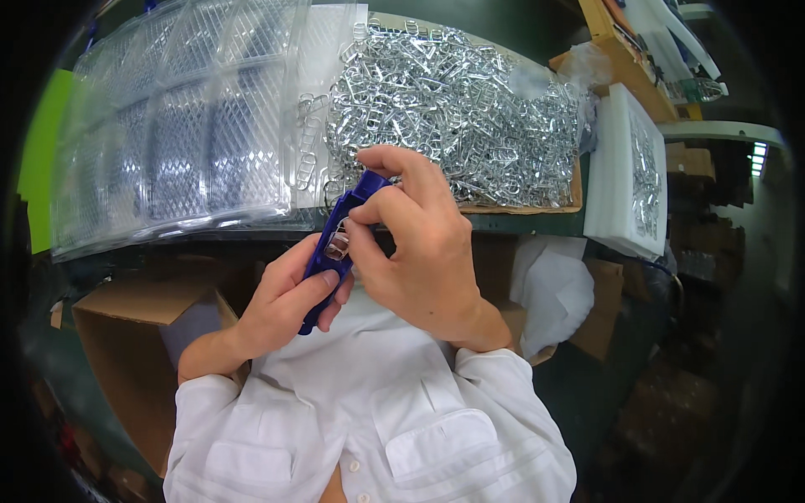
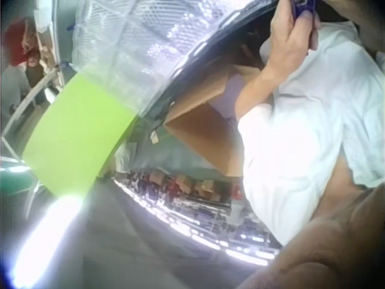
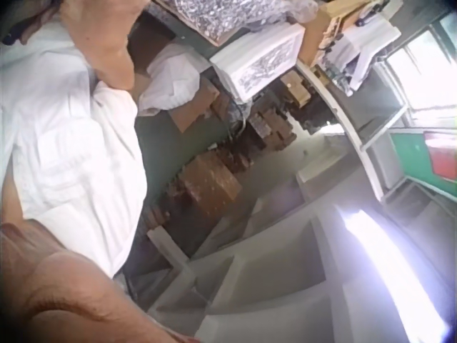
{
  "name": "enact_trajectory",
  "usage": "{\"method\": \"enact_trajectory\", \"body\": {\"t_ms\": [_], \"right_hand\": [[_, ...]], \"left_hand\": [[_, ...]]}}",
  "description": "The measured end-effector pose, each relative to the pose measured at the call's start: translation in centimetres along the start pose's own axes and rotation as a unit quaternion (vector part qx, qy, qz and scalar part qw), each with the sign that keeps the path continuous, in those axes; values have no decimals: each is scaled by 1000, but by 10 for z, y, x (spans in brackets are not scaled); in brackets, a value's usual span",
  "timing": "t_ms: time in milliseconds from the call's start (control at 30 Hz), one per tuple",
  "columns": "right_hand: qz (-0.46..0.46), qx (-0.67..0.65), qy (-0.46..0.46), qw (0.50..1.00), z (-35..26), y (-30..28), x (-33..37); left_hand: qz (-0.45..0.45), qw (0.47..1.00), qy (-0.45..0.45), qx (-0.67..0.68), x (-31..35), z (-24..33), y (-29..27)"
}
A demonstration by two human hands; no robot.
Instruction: The person repeatedly picks up a blue plastic handle and a small metal clip from a pile on a table. They insert the metal clip into the handle and place the assembled unit into a cardboard box. This process is repeated continuously throughout the video.
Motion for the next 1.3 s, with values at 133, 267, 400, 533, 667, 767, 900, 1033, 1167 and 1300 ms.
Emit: {"method": "enact_trajectory", "body": {"t_ms": [133,267,400,533,667,767,900,1033,1167,1300], "right_hand": [[-15,6,27,1000,-3,6,6],[-50,17,39,998,0,13,14],[17,12,28,999,2,5,22],[117,-4,93,989,8,-11,33],[49,-169,192,965,40,11,60],[26,-170,222,960,46,16,72],[7,-105,191,976,39,15,68],[10,-62,127,990,39,16,63],[2,-138,182,974,53,22,67],[30,-289,154,944,57,9,70]], "left_hand": [[-5,1000,-14,19,3,-3,-3],[8,1000,-11,1,2,-5,-7],[59,991,33,-115,2,6,-11],[101,962,115,-225,2,17,-8],[108,951,138,-256,-3,13,-2],[121,961,102,-229,-11,9,0],[140,964,82,-209,-19,2,-3],[149,964,77,-206,-21,0,-5],[138,968,53,-202,-25,-4,-7],[67,980,88,-165,-8,9,6]]}}
Point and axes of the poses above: each hand's wrist, its own x-axis away from the middle knuckle, its own y-axis out of the palm, z = x × y, the point moved 10 cm from there along -x, towards the middle knuckle, and after that the axes turned 12 degrees about -y, right-handed, at the moved point
